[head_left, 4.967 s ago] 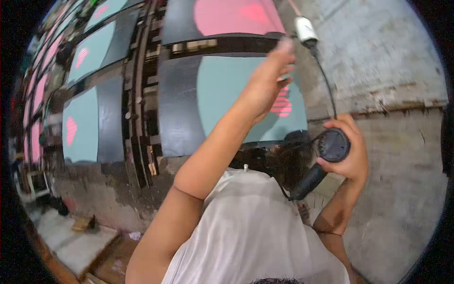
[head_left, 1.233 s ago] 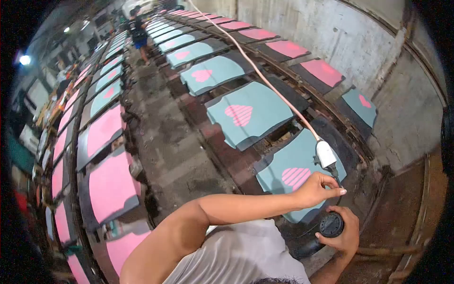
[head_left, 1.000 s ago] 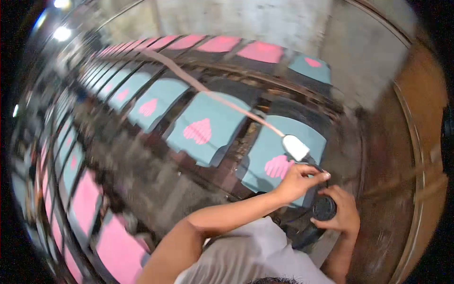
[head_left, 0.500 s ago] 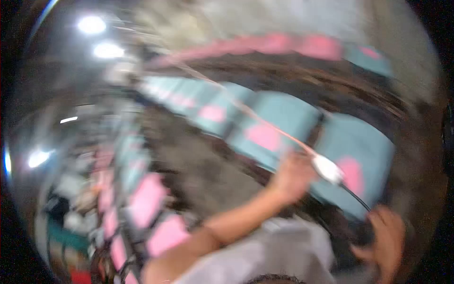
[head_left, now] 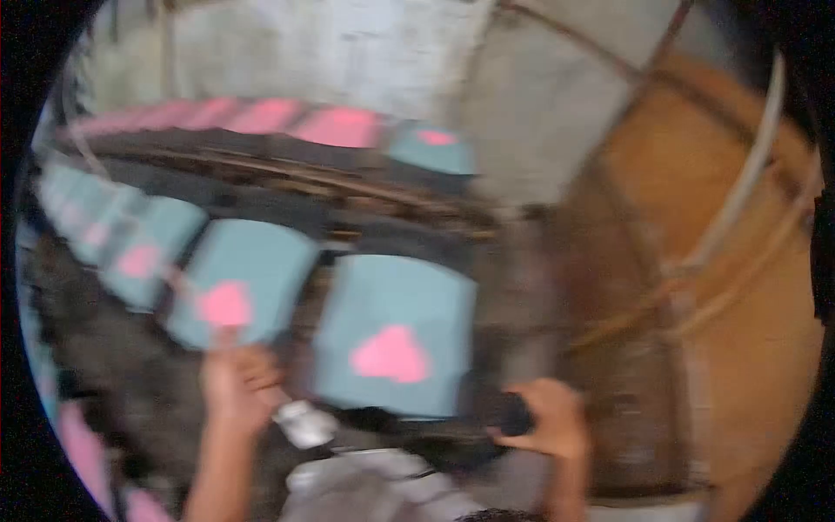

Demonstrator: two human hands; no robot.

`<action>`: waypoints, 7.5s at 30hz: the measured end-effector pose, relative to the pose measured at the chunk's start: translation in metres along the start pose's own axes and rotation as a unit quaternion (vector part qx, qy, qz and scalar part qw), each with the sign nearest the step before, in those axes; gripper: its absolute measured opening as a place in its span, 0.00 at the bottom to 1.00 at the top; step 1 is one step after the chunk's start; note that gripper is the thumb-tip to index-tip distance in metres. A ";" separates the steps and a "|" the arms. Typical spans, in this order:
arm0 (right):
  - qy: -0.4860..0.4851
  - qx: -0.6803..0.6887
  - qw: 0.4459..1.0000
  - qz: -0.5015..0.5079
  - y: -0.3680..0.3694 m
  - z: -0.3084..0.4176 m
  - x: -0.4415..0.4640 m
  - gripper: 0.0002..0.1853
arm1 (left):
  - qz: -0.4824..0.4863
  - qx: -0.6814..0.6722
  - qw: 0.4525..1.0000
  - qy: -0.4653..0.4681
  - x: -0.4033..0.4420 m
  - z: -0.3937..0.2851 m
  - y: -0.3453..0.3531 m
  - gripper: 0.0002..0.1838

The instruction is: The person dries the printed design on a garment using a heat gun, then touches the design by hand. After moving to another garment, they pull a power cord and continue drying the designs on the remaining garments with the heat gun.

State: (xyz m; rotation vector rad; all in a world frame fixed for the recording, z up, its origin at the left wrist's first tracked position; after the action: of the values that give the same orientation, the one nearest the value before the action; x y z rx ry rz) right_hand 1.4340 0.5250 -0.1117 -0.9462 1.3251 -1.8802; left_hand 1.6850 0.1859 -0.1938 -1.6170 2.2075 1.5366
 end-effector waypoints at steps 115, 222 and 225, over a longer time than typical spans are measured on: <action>-0.207 0.665 0.709 -0.110 0.160 -0.003 0.177 0.41 | -0.452 0.143 0.774 0.419 -0.189 -0.017 -0.170 0.22; -0.191 0.621 0.745 -0.150 0.151 0.039 0.196 0.37 | -0.221 0.010 0.910 0.352 -0.167 -0.013 -0.156 0.18; -0.292 0.653 0.698 -0.038 0.152 0.064 0.179 0.39 | -0.229 -0.003 0.908 0.350 -0.162 -0.009 -0.144 0.19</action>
State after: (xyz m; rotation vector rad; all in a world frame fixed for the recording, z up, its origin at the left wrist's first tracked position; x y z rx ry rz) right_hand 1.4073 0.3030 -0.2070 -0.6314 -0.5200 -1.7194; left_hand 1.8705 0.2986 -0.2060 -2.7552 1.7892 0.9154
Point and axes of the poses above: each hand's wrist, its own x-axis towards the middle knuckle, its own y-axis out of the palm, z = x × y, the point moved 6 cm from there along x, towards the middle knuckle, and after that the axes turned 12 degrees about -z, right-handed, at the moved point
